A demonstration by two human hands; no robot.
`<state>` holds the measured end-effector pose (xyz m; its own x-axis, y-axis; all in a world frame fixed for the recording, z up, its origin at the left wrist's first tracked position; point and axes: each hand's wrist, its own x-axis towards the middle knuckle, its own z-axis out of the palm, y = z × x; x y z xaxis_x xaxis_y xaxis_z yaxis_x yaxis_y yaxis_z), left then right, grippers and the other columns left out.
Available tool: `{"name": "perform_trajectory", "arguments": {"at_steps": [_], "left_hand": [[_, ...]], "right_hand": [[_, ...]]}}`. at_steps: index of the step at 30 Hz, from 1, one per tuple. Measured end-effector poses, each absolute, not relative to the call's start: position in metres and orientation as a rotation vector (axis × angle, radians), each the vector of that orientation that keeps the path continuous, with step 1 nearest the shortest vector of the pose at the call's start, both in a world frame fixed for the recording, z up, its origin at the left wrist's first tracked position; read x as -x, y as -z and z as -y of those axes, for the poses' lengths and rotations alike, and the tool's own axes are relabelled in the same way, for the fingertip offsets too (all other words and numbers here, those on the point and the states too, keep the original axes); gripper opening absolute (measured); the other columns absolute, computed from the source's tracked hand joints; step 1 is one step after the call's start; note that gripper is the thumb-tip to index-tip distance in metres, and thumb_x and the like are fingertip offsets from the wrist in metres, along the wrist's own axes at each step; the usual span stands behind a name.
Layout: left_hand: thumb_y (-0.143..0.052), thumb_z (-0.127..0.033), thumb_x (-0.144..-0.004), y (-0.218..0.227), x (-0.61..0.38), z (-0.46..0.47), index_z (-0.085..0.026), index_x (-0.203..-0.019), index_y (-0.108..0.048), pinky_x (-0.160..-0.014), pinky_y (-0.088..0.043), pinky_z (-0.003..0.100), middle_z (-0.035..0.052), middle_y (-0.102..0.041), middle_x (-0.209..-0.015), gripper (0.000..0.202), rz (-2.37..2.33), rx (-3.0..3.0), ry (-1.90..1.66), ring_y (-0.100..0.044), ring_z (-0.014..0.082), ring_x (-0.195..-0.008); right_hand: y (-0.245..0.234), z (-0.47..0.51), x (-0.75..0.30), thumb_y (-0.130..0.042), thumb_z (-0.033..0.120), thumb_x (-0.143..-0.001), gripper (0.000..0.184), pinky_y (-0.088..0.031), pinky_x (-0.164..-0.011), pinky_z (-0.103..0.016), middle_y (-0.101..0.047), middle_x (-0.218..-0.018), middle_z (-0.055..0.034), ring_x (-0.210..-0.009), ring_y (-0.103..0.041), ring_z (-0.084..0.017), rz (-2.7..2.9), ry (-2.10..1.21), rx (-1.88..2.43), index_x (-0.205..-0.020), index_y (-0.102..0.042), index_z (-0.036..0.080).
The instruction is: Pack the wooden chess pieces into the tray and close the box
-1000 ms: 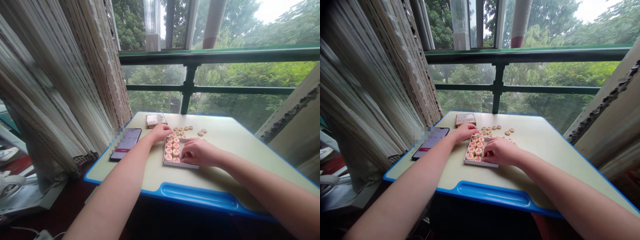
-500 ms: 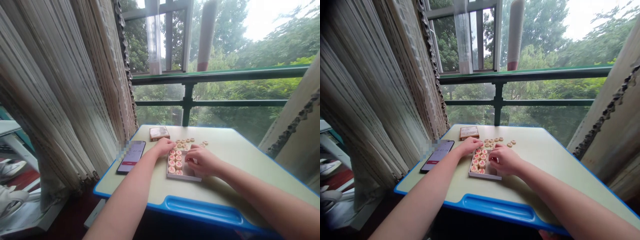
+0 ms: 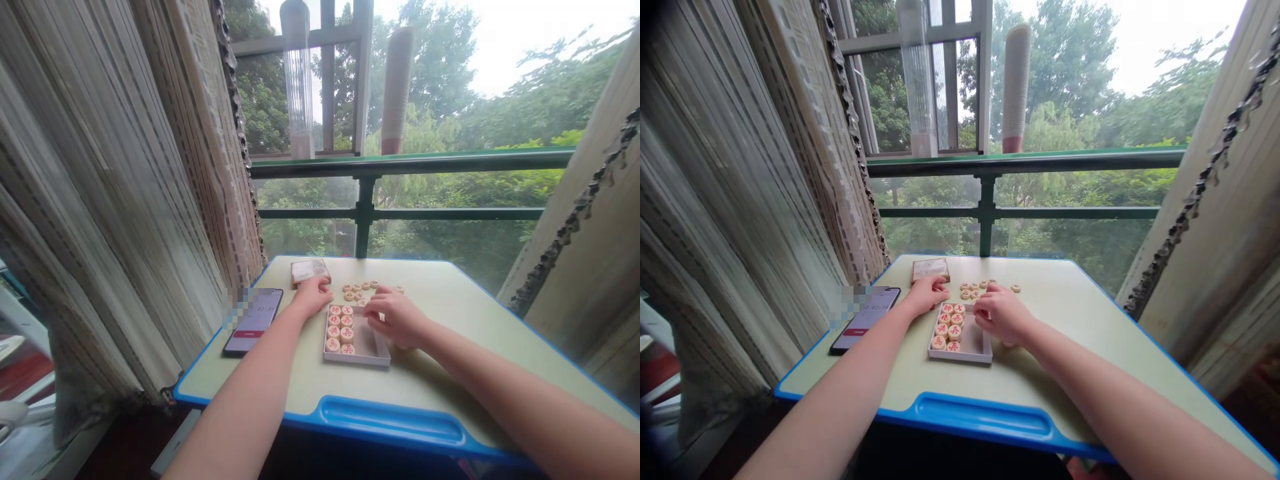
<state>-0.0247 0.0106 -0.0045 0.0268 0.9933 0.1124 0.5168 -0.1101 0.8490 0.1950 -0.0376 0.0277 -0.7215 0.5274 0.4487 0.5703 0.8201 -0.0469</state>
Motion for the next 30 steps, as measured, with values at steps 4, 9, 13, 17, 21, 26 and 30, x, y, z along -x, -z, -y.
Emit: {"name": "perform_trajectory", "arguments": {"at_steps": [4, 9, 13, 17, 21, 26, 30], "left_hand": [[-0.069, -0.014, -0.059, 0.004, 0.022, -0.009, -0.012, -0.110, -0.054, -0.044, -0.037, 0.018, 0.0040, -0.058, -0.084, 0.053, -1.434, -1.602, -1.075, -0.053, 0.0100, -0.062], [-0.073, -0.015, -0.058, -0.008, 0.018, -0.006, -0.011, -0.102, -0.057, -0.051, -0.041, 0.019, 0.0032, -0.057, -0.082, 0.047, -1.230, -1.459, -1.173, -0.057, 0.0121, -0.072], [-0.077, -0.018, -0.056, -0.020, 0.018, 0.002, -0.013, -0.105, -0.058, -0.061, -0.044, 0.022, 0.0058, -0.062, -0.088, 0.052, -1.027, -1.374, -1.124, -0.060, 0.0136, -0.081], [-0.079, -0.018, -0.055, -0.028, 0.016, 0.012, -0.012, -0.101, -0.061, -0.072, -0.045, 0.026, 0.0081, -0.065, -0.090, 0.049, -0.898, -1.315, -1.018, -0.061, 0.0134, -0.080], [-0.079, -0.017, -0.055, -0.031, 0.013, 0.017, -0.010, -0.100, -0.063, -0.078, -0.045, 0.031, 0.0105, -0.067, -0.090, 0.048, -0.780, -1.326, -0.944, -0.063, 0.0144, -0.079], [-0.080, -0.017, -0.053, -0.030, 0.012, 0.019, -0.010, -0.097, -0.065, -0.078, -0.045, 0.031, 0.0105, -0.068, -0.086, 0.046, -0.736, -1.365, -0.870, -0.063, 0.0147, -0.076], [-0.080, -0.017, -0.051, -0.030, 0.009, 0.020, -0.011, -0.093, -0.067, -0.079, -0.045, 0.032, 0.0103, -0.068, -0.087, 0.045, -0.747, -1.375, -0.846, -0.063, 0.0154, -0.077]], "right_hand": [[-0.029, 0.042, -0.194, -0.052, 0.012, -0.074, 0.016, -0.041, -0.067, -0.032, -0.063, -0.062, -0.0031, -0.064, -0.050, -0.016, 2.588, 0.123, 0.814, -0.067, -0.065, 0.018], [-0.026, 0.041, -0.193, -0.054, 0.014, -0.074, 0.021, -0.042, -0.069, -0.032, -0.066, -0.070, -0.0030, -0.074, -0.055, -0.019, 2.513, 0.116, 0.935, -0.092, -0.065, 0.019], [-0.023, 0.037, -0.195, -0.054, 0.022, -0.079, 0.031, -0.044, -0.070, -0.033, -0.064, -0.073, -0.0029, -0.076, -0.058, -0.019, 2.384, 0.123, 0.990, -0.110, -0.056, 0.018], [-0.023, 0.037, -0.195, -0.055, 0.030, -0.081, 0.031, -0.047, -0.071, -0.032, -0.063, -0.081, -0.0053, -0.077, -0.059, -0.018, 2.284, 0.136, 0.899, -0.109, -0.054, 0.018], [-0.023, 0.040, -0.193, -0.055, 0.032, -0.082, 0.027, -0.047, -0.071, -0.032, -0.063, -0.081, -0.0050, -0.076, -0.059, -0.018, 2.298, 0.130, 0.793, -0.107, -0.055, 0.020], [-0.023, 0.041, -0.191, -0.054, 0.031, -0.083, 0.025, -0.046, -0.069, -0.029, -0.063, -0.077, -0.0034, -0.073, -0.059, -0.016, 2.317, 0.109, 0.748, -0.105, -0.055, 0.020], [-0.023, 0.042, -0.190, -0.053, 0.030, -0.083, 0.018, -0.046, -0.068, -0.028, -0.063, -0.073, -0.0027, -0.069, -0.058, -0.015, 2.323, 0.106, 0.734, -0.097, -0.058, 0.020]]}}
